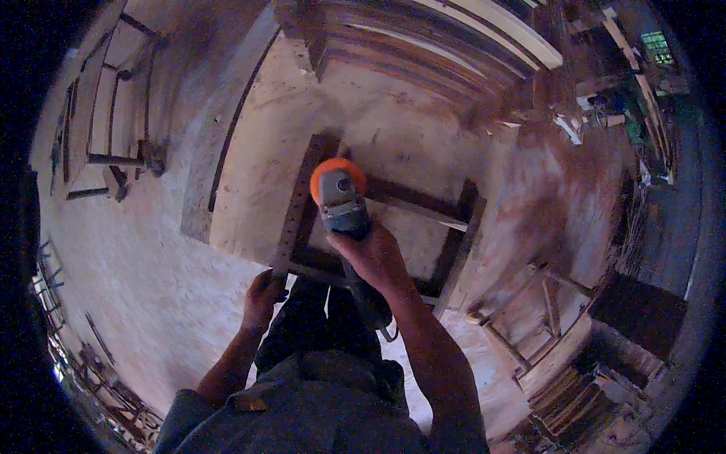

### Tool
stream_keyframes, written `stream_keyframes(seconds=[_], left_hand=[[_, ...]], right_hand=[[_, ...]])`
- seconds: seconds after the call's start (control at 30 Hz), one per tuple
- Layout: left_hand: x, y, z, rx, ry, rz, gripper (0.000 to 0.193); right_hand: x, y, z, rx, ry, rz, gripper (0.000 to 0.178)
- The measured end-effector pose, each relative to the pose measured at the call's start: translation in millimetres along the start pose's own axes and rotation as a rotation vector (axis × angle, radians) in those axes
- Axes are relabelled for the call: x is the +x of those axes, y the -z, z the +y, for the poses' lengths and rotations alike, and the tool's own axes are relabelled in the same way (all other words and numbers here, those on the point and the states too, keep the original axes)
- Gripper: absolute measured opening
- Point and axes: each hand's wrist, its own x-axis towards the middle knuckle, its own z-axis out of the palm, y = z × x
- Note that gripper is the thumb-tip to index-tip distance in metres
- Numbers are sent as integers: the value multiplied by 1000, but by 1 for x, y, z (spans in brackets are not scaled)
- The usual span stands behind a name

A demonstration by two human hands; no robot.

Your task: The person repeatedly picks up wooden frames from a stack, places them on a workbench, and sands their surfaces and edges with an orbital sander. After sanding, the person returns each frame to the stack and repeats the process with the next frame.

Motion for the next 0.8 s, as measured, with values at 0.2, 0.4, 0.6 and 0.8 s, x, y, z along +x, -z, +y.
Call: stream_keyframes(seconds=[0.2,0.4,0.6,0.8], left_hand=[[2,2,-13,-78,3,2,42],[-2,1,2,-10,-22,-38,41],[-7,9,-15,-37,28,1,42],[-17,11,-16,-261,102,-10,42]], right_hand=[[17,-5,-3,-79,-11,-47,43],[9,3,4,19,-116,76,46],[-34,-3,2,-148,-126,-149,47],[-79,-26,15,-233,5,-305,52]])
